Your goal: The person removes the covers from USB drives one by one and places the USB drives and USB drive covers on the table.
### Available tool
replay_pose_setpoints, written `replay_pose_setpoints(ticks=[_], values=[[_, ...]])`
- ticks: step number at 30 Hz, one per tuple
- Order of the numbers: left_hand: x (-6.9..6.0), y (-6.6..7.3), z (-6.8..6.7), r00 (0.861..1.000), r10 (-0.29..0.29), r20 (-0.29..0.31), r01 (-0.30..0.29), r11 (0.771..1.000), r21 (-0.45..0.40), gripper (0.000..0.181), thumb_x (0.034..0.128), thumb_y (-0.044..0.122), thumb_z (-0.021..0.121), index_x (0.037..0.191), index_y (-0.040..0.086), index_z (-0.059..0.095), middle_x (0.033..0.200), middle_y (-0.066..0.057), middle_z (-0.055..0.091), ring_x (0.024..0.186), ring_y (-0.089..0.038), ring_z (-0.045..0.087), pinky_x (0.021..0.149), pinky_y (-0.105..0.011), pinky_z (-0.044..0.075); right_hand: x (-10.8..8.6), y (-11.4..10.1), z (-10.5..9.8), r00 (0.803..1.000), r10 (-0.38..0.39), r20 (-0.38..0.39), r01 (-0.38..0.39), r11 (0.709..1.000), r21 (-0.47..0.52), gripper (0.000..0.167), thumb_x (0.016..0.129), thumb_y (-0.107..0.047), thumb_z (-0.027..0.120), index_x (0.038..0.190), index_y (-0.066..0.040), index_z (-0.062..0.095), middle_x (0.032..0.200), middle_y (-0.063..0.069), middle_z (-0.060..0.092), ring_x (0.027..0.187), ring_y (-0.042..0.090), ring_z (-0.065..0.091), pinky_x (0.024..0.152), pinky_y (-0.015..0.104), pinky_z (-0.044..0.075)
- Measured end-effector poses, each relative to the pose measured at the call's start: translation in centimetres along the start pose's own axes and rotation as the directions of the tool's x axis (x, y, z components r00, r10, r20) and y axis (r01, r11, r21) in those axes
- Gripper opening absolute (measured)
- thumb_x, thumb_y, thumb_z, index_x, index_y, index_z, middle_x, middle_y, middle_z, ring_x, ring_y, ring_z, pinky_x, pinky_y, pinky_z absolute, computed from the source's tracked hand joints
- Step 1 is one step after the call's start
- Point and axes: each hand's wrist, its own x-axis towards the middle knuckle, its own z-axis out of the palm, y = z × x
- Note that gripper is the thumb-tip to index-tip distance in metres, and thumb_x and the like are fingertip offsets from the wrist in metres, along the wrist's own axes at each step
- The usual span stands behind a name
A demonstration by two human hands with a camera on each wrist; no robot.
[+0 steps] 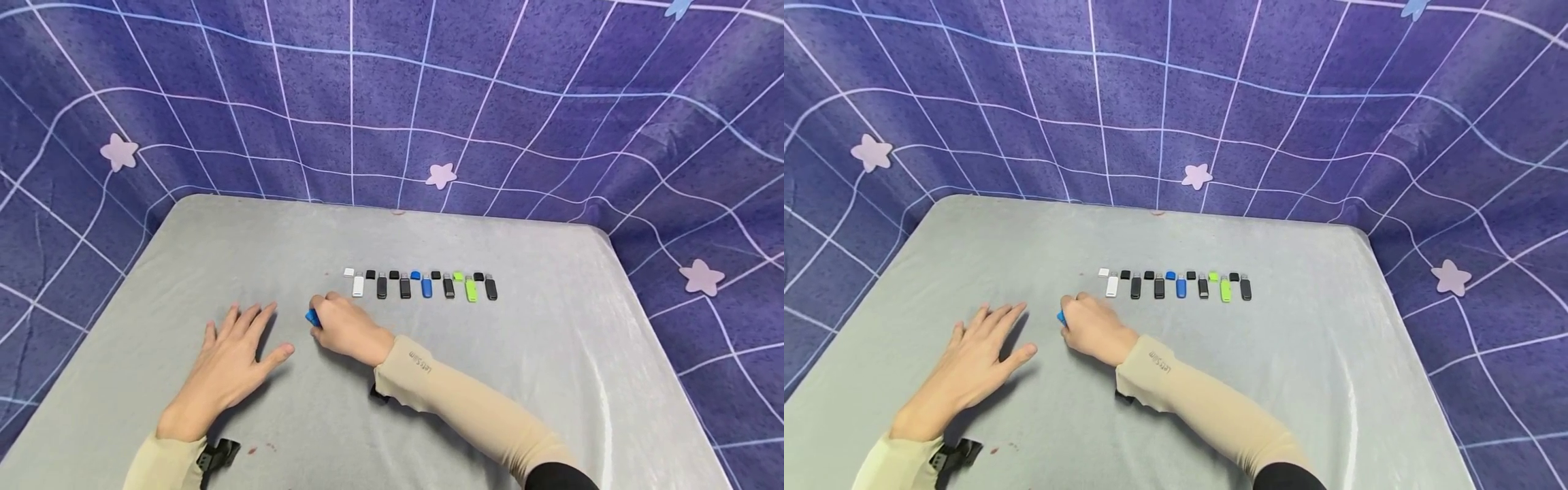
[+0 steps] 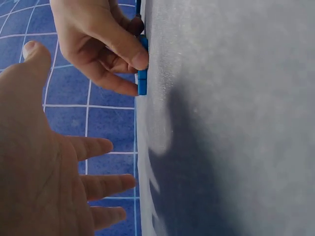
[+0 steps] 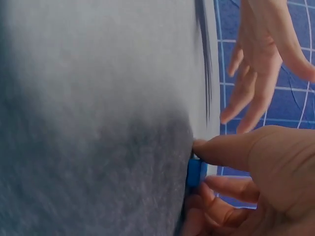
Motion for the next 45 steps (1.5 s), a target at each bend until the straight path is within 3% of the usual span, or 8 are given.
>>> replay_pose_setpoints(ticks=[7,12,21,26,30,34,39,45], values=[[0.5,0.7,0.2,1.0,0.006,-0.012,-0.006,1.0,0.001,0.083,0.0967,0.064,0.058,0.159,0.013,0.037,0.156,-0.023,0.043,0.147,-0.06,0.024,0.107,-0.085,0.015,-0.6,0.3,-0.7,0.998,-0.003,0.057,-0.003,0.994,0.111,0.008,0.091,-0.012,0.076,0.097,-0.008,0.073,0.088,0.0,0.064,0.081,0.011,0.054,0.07,0.019,0.048],[0.9,1.5,0.6,1.0,0.021,0.005,-0.021,1.0,-0.019,0.082,0.0968,0.063,0.059,0.159,0.013,0.037,0.157,-0.022,0.042,0.148,-0.059,0.023,0.108,-0.085,0.014,-1.7,1.0,-1.2,0.999,0.009,0.044,-0.015,0.989,0.144,0.011,0.089,-0.008,0.077,0.099,-0.01,0.074,0.091,0.0,0.066,0.081,0.01,0.055,0.067,0.018,0.048],[1.1,3.2,0.7,0.986,0.163,0.018,-0.161,0.983,-0.091,0.079,0.0984,0.06,0.059,0.157,0.011,0.041,0.154,-0.021,0.049,0.146,-0.052,0.036,0.113,-0.073,0.029,-3.9,2.5,-2.8,0.999,-0.047,-0.017,0.05,0.974,0.22,0.017,0.094,-0.005,0.073,0.11,-0.009,0.078,0.105,0.002,0.076,0.096,0.011,0.068,0.087,0.023,0.056],[1.3,5.2,1.2,0.963,0.266,-0.034,-0.268,0.957,-0.111,0.073,0.0958,0.057,0.066,0.149,0.008,0.054,0.142,-0.014,0.063,0.133,-0.038,0.058,0.108,-0.057,0.046,-5.6,3.3,-4.0,0.989,-0.128,-0.078,0.146,0.943,0.299,0.018,0.089,-0.004,0.078,0.106,-0.009,0.081,0.104,0.001,0.08,0.094,0.011,0.074,0.085,0.02,0.057],[1.5,6.9,1.6,0.936,0.34,-0.086,-0.348,0.932,-0.104,0.046,0.0957,0.052,0.069,0.125,0.017,0.069,0.117,0.003,0.075,0.104,-0.017,0.071,0.088,-0.041,0.058,-6.9,3.7,-5.2,0.984,-0.147,-0.102,0.172,0.931,0.322,0.023,0.085,-0.005,0.082,0.108,-0.006,0.079,0.101,0.003,0.08,0.092,0.013,0.075,0.083,0.021,0.057],[2.1,8.7,2.0,0.908,0.4,-0.125,-0.413,0.904,-0.109,0.019,0.1004,0.043,0.066,0.099,0.024,0.068,0.093,0.015,0.07,0.079,-0.002,0.061,0.072,-0.03,0.055,-8.2,4.2,-6.1,0.975,-0.194,-0.111,0.218,0.934,0.284,0.025,0.084,-0.007,0.083,0.109,-0.006,0.079,0.1,0.002,0.08,0.092,0.012,0.076,0.082,0.02,0.057],[2.6,10.2,2.1,0.876,0.461,-0.142,-0.477,0.871,-0.116,0.019,0.1017,0.032,0.066,0.084,0.026,0.068,0.079,0.018,0.062,0.07,0.002,0.053,0.065,-0.024,0.049,-9.4,4.4,-6.8,0.938,-0.336,-0.087,0.346,0.923,0.166,0.022,0.085,-0.011,0.083,0.107,-0.01,0.079,0.1,-0.003,0.079,0.088,0.006,0.074,0.08,0.014,0.055],[2.9,11.5,2.5,0.898,0.427,-0.106,-0.437,0.893,-0.105,0.025,0.105,0.031,0.06,0.081,0.025,0.064,0.069,0.015,0.052,0.065,-0.003,0.05,0.06,-0.027,0.047,-10.4,4.6,-7.4,0.934,-0.349,-0.07,0.356,0.918,0.175,0.019,0.089,-0.015,0.08,0.104,-0.006,0.076,0.096,0.001,0.078,0.083,0.005,0.071,0.077,0.014,0.055]])
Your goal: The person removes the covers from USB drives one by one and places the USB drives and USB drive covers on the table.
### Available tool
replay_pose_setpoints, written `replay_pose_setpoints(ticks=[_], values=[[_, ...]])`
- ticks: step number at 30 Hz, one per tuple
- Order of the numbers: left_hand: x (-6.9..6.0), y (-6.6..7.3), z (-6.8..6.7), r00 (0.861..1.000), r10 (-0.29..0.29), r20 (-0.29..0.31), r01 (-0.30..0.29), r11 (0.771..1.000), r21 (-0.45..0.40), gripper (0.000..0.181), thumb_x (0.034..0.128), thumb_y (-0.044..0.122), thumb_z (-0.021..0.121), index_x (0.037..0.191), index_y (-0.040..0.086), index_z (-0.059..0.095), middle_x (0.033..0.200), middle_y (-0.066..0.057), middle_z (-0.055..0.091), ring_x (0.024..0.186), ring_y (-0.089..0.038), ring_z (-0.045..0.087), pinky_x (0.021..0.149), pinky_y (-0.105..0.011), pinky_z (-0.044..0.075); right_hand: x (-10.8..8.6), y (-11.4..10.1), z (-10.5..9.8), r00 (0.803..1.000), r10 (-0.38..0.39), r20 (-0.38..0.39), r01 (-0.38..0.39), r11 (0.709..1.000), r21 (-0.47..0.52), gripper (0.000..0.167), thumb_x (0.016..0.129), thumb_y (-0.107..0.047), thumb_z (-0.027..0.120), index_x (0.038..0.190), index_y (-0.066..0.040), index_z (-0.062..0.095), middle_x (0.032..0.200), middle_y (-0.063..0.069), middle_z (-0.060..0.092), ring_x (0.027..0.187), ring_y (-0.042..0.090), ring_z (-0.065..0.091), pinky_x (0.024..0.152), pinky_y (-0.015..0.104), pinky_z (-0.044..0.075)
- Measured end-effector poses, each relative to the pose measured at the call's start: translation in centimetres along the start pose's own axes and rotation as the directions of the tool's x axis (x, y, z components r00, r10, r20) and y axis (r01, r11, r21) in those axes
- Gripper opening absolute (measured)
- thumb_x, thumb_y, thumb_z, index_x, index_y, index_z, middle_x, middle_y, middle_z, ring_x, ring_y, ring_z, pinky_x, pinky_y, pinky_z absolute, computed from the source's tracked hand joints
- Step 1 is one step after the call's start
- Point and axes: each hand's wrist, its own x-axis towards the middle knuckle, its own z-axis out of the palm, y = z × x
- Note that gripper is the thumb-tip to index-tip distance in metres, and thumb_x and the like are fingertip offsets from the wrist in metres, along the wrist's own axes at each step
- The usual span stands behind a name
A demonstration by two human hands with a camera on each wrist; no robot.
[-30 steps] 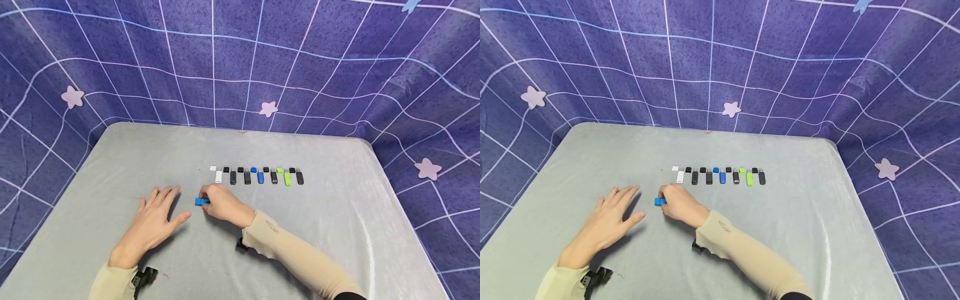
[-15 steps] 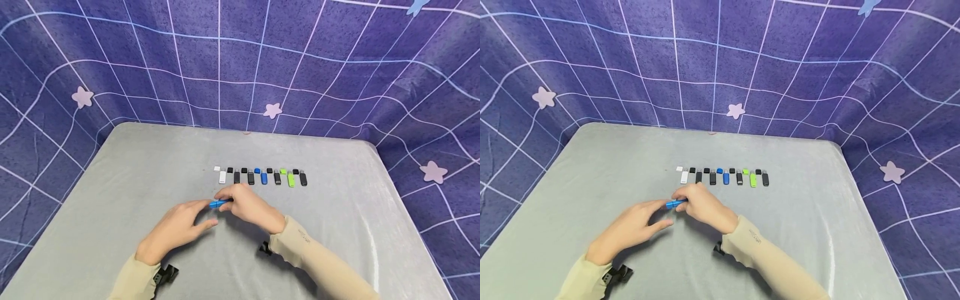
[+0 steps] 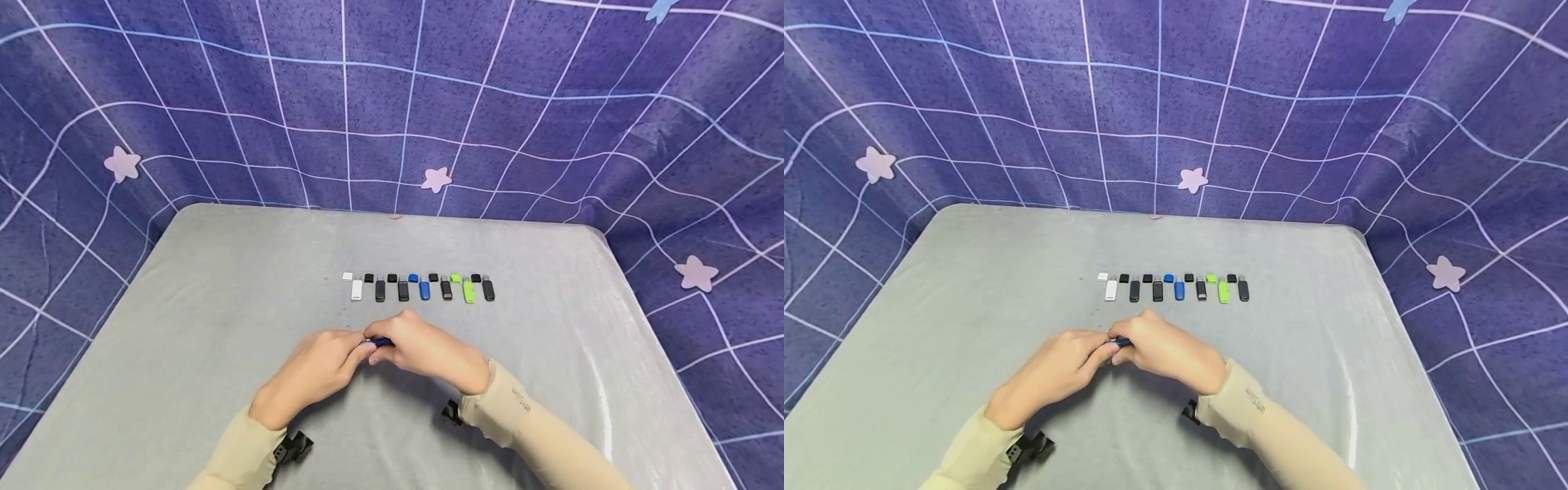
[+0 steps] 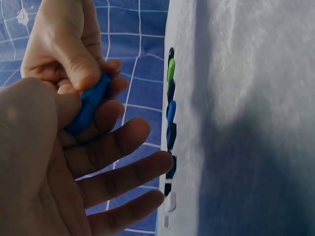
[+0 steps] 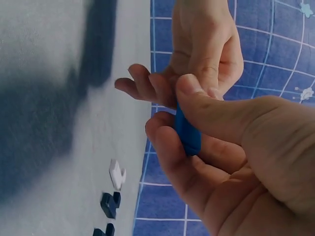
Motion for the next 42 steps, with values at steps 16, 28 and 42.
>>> replay_pose_setpoints(ticks=[16,28,42], values=[[0.7,1.0,0.4,0.985,0.107,-0.133,-0.112,0.993,-0.032,0.024,0.1041,0.025,0.062,0.08,0.022,0.059,0.067,0.015,0.045,0.063,-0.003,0.045,0.057,-0.022,0.041,-1.5,-0.3,-0.4,0.996,0.069,-0.053,-0.065,0.995,0.076,0.01,0.1,-0.011,0.068,0.1,-0.006,0.077,0.087,0.0,0.077,0.065,-0.003,0.057,0.062,0.01,0.051],[0.6,0.9,1.1,0.983,0.073,-0.166,-0.079,0.996,-0.031,0.032,0.1039,0.024,0.061,0.075,0.021,0.048,0.064,0.014,0.034,0.06,-0.003,0.039,0.054,-0.019,0.034,-1.1,-0.6,0.2,0.996,0.068,-0.065,-0.071,0.996,-0.045,0.014,0.097,0.0,0.065,0.086,-0.006,0.072,0.08,0.003,0.075,0.064,0.003,0.06,0.062,0.01,0.049],[1.4,0.2,0.1,0.967,0.181,-0.18,-0.193,0.98,-0.049,0.031,0.1049,0.023,0.06,0.075,0.023,0.051,0.065,0.015,0.04,0.06,0.0,0.039,0.054,-0.016,0.035,-1.2,-0.5,-0.5,0.997,0.025,-0.077,-0.028,0.999,-0.038,0.021,0.099,-0.01,0.066,0.079,-0.008,0.064,0.068,-0.003,0.062,0.057,0.0,0.047,0.056,0.01,0.044]])
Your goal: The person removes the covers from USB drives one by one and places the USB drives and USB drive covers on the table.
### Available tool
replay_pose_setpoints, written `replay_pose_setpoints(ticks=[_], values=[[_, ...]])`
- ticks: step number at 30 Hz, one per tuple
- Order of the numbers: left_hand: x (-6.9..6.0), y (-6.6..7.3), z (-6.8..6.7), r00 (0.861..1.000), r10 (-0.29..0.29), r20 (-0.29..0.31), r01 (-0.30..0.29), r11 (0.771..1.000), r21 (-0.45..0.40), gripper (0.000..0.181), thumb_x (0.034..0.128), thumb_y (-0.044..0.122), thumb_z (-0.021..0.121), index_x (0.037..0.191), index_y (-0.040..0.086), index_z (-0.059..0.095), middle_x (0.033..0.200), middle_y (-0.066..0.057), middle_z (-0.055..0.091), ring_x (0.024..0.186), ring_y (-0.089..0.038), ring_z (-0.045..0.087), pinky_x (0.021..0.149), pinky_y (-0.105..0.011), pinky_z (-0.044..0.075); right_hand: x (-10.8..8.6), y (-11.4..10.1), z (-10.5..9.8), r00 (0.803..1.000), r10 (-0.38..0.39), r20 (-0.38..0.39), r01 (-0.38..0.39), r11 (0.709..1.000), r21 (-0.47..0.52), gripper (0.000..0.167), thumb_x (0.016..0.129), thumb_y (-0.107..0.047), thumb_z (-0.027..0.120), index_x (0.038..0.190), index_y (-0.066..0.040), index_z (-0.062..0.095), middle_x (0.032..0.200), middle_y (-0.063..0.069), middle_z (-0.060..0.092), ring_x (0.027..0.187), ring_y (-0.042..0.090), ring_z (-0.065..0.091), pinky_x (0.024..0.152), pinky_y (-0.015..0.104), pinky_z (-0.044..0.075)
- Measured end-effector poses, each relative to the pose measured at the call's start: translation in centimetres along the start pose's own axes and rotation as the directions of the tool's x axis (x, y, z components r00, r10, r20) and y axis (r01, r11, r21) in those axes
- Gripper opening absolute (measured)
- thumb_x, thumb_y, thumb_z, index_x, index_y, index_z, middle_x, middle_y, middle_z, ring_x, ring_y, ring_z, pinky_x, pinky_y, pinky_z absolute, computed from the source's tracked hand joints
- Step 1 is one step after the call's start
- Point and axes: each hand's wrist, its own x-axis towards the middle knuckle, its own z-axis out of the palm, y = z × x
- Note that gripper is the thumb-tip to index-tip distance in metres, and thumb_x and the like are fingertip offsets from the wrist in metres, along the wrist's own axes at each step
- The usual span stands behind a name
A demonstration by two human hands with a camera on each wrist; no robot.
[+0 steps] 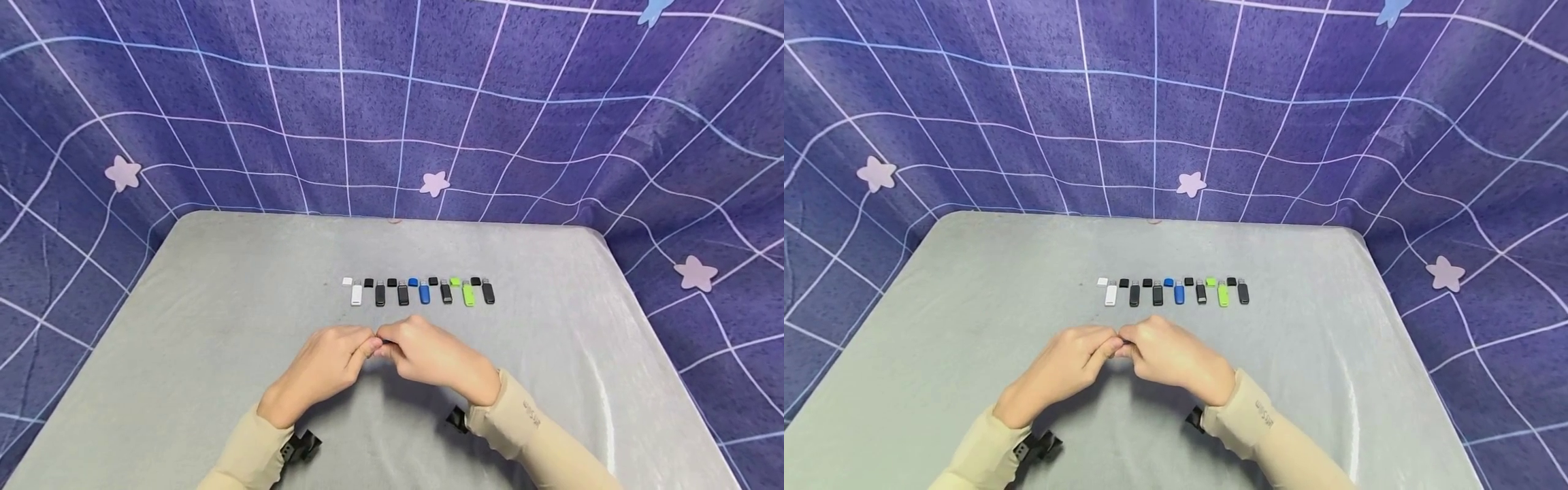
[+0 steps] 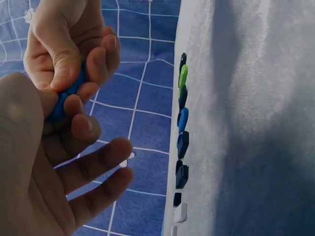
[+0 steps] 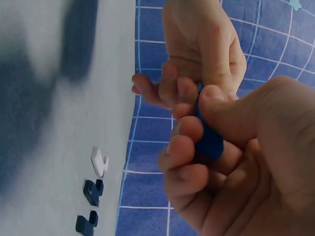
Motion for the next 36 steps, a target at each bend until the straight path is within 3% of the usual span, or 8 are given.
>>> replay_pose_setpoints(ticks=[8,13,18,23,28,36], values=[[-0.1,0.2,-0.1,0.999,0.03,0.023,-0.03,0.999,-0.01,0.027,0.1055,0.02,0.059,0.079,0.021,0.057,0.07,0.015,0.048,0.064,0.0,0.042,0.058,-0.018,0.041,-0.3,0.6,0.0,0.996,-0.088,-0.022,0.088,0.996,0.029,0.021,0.099,-0.007,0.066,0.079,-0.01,0.062,0.068,-0.002,0.061,0.059,-0.003,0.044,0.058,0.009,0.044],[-0.4,0.2,0.2,0.999,0.009,0.045,-0.007,0.999,-0.044,0.025,0.1056,0.021,0.059,0.08,0.021,0.057,0.07,0.016,0.045,0.064,0.001,0.041,0.058,-0.016,0.039,-0.7,0.8,0.1,0.995,-0.103,-0.014,0.104,0.994,0.033,0.024,0.101,-0.009,0.065,0.077,-0.01,0.06,0.068,-0.005,0.054,0.06,-0.002,0.042,0.057,0.01,0.042],[-0.7,0.2,0.3,0.995,-0.064,0.077,0.071,0.994,-0.088,0.029,0.1066,0.022,0.057,0.078,0.023,0.054,0.069,0.017,0.04,0.063,0.001,0.038,0.056,-0.017,0.036,-1.1,1.0,0.3,0.998,-0.068,0.009,0.067,0.996,0.058,0.023,0.103,-0.018,0.063,0.082,-0.01,0.062,0.069,-0.007,0.053,0.062,-0.003,0.043,0.059,0.011,0.043],[-0.9,0.2,0.4,0.982,-0.119,0.147,0.141,0.979,-0.15,0.033,0.1083,0.024,0.054,0.075,0.023,0.056,0.068,0.02,0.042,0.063,0.002,0.042,0.059,-0.019,0.04,-1.3,0.8,0.4,0.999,-0.03,0.037,0.027,0.997,0.079,0.023,0.104,-0.025,0.062,0.086,-0.011,0.065,0.07,-0.008,0.057,0.061,-0.005,0.043,0.06,0.011,0.044],[-1.0,0.3,0.6,0.976,-0.119,0.183,0.149,0.976,-0.158,0.035,0.1095,0.026,0.051,0.074,0.024,0.055,0.069,0.021,0.045,0.063,0.002,0.045,0.061,-0.019,0.042,-1.5,0.8,0.7,0.998,-0.012,0.063,0.006,0.996,0.095,0.022,0.104,-0.026,0.062,0.088,-0.011,0.066,0.074,-0.006,0.063,0.064,-0.005,0.047,0.063,0.011,0.047],[-0.9,0.6,0.7,0.981,-0.098,0.165,0.121,0.983,-0.135,0.034,0.1086,0.024,0.053,0.074,0.027,0.049,0.069,0.019,0.042,0.064,0.001,0.044,0.059,-0.018,0.042,-1.8,0.9,0.7,0.997,0.0,0.076,-0.009,0.994,0.108,0.023,0.105,-0.026,0.061,0.09,-0.01,0.067,0.075,-0.001,0.065,0.064,-0.004,0.047,0.064,0.012,0.047]])
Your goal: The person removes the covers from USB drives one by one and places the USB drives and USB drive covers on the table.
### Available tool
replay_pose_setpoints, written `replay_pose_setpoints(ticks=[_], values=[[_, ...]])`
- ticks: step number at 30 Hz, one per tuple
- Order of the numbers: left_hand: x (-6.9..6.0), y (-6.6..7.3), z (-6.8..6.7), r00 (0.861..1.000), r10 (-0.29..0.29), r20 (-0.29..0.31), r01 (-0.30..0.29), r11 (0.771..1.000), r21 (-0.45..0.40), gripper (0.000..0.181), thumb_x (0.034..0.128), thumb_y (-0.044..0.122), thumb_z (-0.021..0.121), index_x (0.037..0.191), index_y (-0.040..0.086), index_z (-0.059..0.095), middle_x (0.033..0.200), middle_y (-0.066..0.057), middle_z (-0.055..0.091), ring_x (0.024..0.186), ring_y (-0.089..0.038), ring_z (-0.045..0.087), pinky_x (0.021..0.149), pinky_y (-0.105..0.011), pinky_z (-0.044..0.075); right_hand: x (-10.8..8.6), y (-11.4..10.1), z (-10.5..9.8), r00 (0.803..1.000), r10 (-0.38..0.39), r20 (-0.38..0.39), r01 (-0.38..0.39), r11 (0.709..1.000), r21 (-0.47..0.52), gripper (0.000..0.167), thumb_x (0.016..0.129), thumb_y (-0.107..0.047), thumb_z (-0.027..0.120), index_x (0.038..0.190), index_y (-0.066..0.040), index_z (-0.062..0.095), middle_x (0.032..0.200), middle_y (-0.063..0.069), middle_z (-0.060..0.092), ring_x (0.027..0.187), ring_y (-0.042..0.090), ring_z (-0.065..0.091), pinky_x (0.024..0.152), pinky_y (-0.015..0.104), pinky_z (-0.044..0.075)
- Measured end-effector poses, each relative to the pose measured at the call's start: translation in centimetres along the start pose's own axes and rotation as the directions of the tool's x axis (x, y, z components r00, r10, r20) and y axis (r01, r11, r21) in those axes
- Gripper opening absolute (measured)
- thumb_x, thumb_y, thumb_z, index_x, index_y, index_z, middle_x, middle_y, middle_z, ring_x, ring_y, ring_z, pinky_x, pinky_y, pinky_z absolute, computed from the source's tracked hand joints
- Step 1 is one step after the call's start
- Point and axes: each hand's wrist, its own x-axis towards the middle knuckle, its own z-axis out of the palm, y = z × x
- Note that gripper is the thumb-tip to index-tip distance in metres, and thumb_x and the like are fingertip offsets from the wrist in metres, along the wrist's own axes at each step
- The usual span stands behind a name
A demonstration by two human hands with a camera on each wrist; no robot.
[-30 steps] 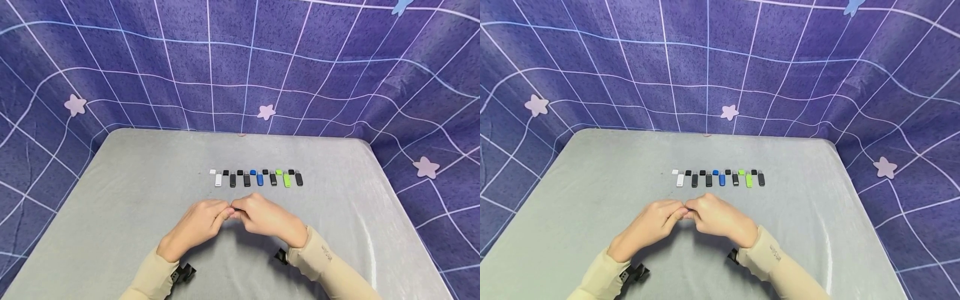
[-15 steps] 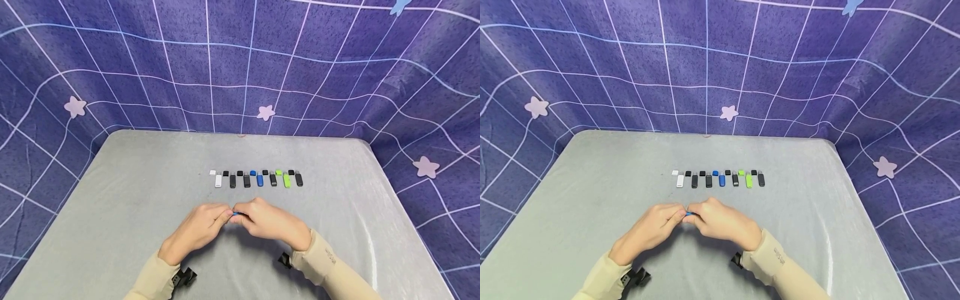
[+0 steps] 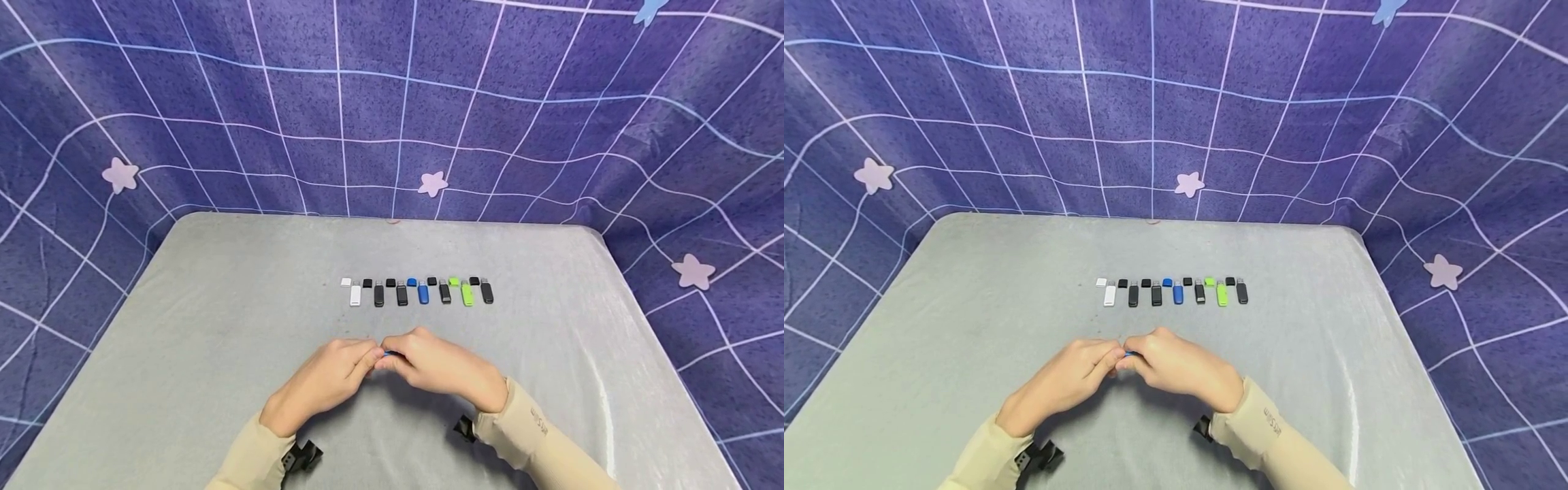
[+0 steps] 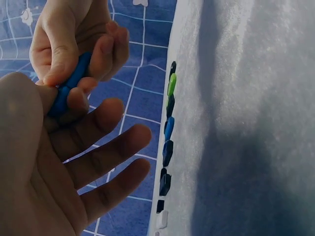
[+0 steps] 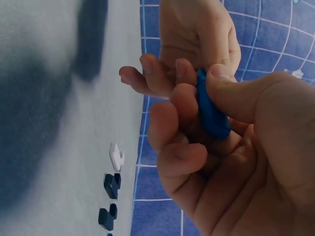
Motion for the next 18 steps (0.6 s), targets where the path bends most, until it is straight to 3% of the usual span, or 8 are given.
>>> replay_pose_setpoints(ticks=[7,18], values=[[0.1,0.01,0.01,1.0,0.017,-0.007,-0.017,1.0,-0.009,0.033,0.1087,0.023,0.053,0.076,0.027,0.05,0.069,0.018,0.041,0.063,0.002,0.044,0.059,-0.017,0.041,-0.01,-0.01,-0.47,1.0,-0.003,0.017,0.003,1.0,0.017,0.022,0.105,-0.025,0.061,0.091,-0.01,0.067,0.072,-0.01,0.055,0.061,-0.006,0.042,0.061,0.011,0.043],[-0.07,0.01,0.06,0.998,0.059,-0.023,-0.058,0.998,0.017,0.032,0.1078,0.021,0.055,0.076,0.024,0.053,0.068,0.018,0.044,0.063,0.003,0.044,0.061,-0.017,0.043,-0.12,0.22,-0.58,0.999,-0.031,0.033,0.029,0.998,0.051,0.023,0.106,-0.025,0.059,0.09,-0.01,0.067,0.068,-0.011,0.048,0.058,-0.007,0.037,0.055,0.011,0.039]])
